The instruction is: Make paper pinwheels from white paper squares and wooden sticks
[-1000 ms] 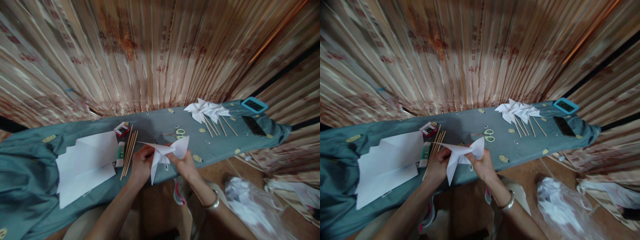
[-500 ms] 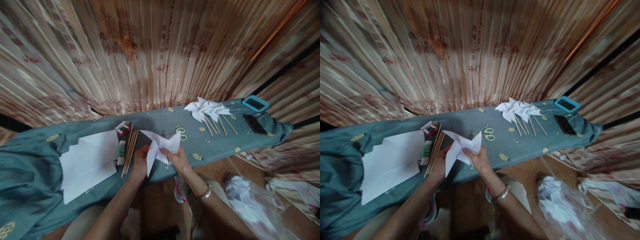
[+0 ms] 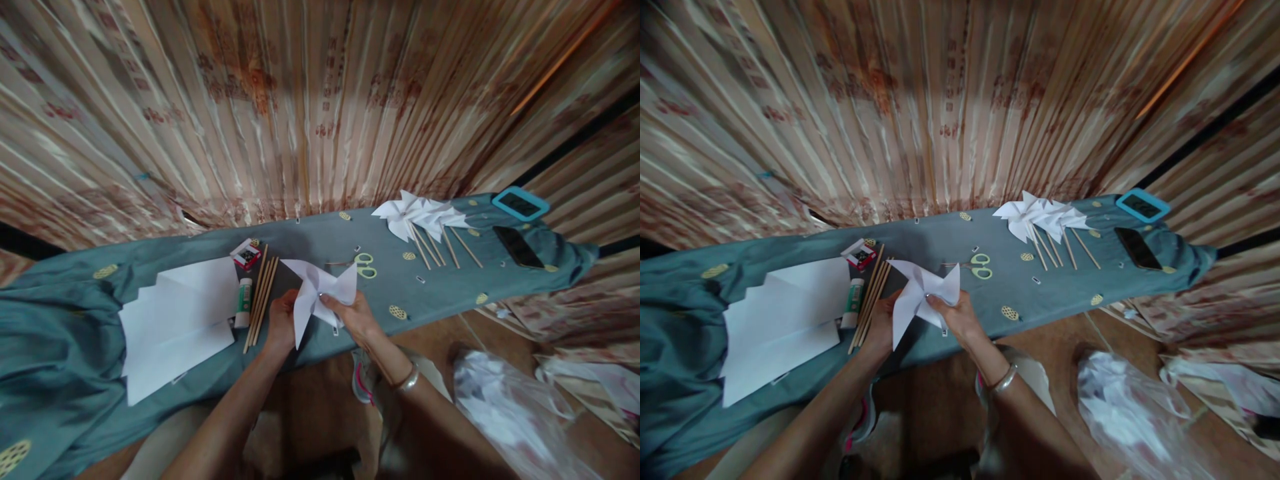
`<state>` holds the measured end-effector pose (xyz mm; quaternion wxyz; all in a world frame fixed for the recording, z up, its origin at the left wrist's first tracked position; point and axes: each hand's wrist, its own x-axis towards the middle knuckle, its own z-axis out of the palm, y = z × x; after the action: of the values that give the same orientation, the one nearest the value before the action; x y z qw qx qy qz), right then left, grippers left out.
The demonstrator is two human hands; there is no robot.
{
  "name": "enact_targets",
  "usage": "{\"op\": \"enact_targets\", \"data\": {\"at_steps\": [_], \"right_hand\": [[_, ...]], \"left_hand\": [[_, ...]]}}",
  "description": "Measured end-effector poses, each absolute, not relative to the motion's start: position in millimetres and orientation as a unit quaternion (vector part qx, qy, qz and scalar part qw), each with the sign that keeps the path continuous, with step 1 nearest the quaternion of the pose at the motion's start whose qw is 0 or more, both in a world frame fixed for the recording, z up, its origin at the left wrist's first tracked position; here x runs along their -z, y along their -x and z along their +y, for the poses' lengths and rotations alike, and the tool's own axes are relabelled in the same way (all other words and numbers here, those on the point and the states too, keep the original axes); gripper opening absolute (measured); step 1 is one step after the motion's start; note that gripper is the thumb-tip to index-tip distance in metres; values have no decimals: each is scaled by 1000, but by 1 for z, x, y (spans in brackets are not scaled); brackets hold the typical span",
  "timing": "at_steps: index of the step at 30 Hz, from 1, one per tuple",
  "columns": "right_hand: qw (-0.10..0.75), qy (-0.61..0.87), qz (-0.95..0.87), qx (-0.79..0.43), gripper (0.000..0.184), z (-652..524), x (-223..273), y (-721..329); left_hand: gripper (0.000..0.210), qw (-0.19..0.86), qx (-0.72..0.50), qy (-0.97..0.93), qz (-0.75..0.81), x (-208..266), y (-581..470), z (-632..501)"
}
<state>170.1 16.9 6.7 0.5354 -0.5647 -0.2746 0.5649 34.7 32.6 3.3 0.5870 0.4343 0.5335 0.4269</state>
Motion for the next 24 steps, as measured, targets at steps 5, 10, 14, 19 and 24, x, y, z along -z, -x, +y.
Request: {"op": "enact_targets", "data": {"at_steps": [5, 10, 14, 19, 24], "right_hand": [[523, 562, -265, -584, 29, 20, 2, -172], [512, 571, -270, -582, 27, 19, 12, -174], [503, 574, -278, -584, 25, 19, 17, -175], [502, 571, -279, -587, 25, 19, 17, -176], [504, 567, -264, -596, 24, 19, 16, -176]], "left_hand": [[27, 603, -434, -408, 530, 8, -36, 34], [29, 609, -427, -395, 539, 7, -39, 34], [29, 610, -424, -392, 543, 3, -40, 35], [26, 604, -426, -397, 544, 5, -40, 35], [26, 604, -415, -418, 536, 9, -38, 36]]}}
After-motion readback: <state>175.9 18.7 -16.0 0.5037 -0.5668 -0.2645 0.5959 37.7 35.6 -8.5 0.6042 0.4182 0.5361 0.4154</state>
